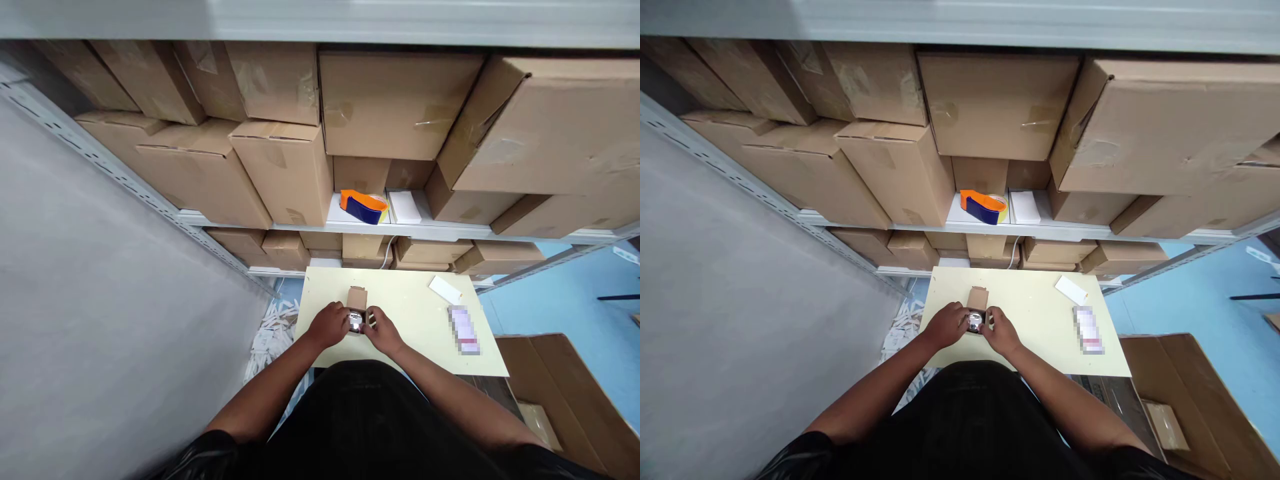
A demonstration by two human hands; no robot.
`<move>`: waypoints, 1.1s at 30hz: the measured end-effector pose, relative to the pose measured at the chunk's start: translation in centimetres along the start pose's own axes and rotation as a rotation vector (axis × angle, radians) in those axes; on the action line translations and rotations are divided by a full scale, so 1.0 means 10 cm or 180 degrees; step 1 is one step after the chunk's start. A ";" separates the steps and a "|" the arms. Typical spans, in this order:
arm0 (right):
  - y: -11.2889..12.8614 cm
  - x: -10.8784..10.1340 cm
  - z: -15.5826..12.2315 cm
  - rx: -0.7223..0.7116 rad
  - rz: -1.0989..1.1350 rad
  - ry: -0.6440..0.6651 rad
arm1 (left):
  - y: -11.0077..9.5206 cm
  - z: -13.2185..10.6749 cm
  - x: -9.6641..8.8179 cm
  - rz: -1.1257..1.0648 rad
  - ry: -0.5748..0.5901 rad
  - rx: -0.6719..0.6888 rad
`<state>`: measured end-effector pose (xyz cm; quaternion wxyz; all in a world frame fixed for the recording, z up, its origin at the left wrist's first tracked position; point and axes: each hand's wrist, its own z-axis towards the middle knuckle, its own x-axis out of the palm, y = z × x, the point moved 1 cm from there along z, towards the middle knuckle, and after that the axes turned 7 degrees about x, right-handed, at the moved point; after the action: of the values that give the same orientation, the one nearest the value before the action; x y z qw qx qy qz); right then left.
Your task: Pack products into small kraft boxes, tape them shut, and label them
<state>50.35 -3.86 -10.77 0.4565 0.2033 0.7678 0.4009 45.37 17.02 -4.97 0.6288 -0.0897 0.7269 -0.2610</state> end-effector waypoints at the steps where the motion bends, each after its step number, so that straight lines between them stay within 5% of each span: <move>1: -0.02 0.02 -0.02 -0.0024 0.0019 0.0090 | -0.05 0.03 -0.02 0.0105 0.0070 -0.0111; 7: -0.01 0.09 0.01 -0.0406 -0.0256 0.0310 | -0.32 0.34 -0.05 0.0494 0.0421 -0.1055; 13: 0.11 0.08 0.15 -0.0004 -0.0481 0.0083 | -0.46 0.51 -0.06 0.0378 0.0634 -0.1345; 23: 0.15 0.06 0.19 0.0254 -0.0393 0.0174 | -0.57 0.17 -0.70 -0.0304 -0.0791 -0.0710; 33: 0.25 -0.34 0.03 -0.0152 -0.0194 -0.0063 | -0.24 -0.07 -1.10 -0.1324 -0.1822 -0.0323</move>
<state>52.20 -4.55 -7.05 0.4807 0.1728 0.7594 0.4030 46.36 20.19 5.78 0.7351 -0.3364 0.4996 -0.3112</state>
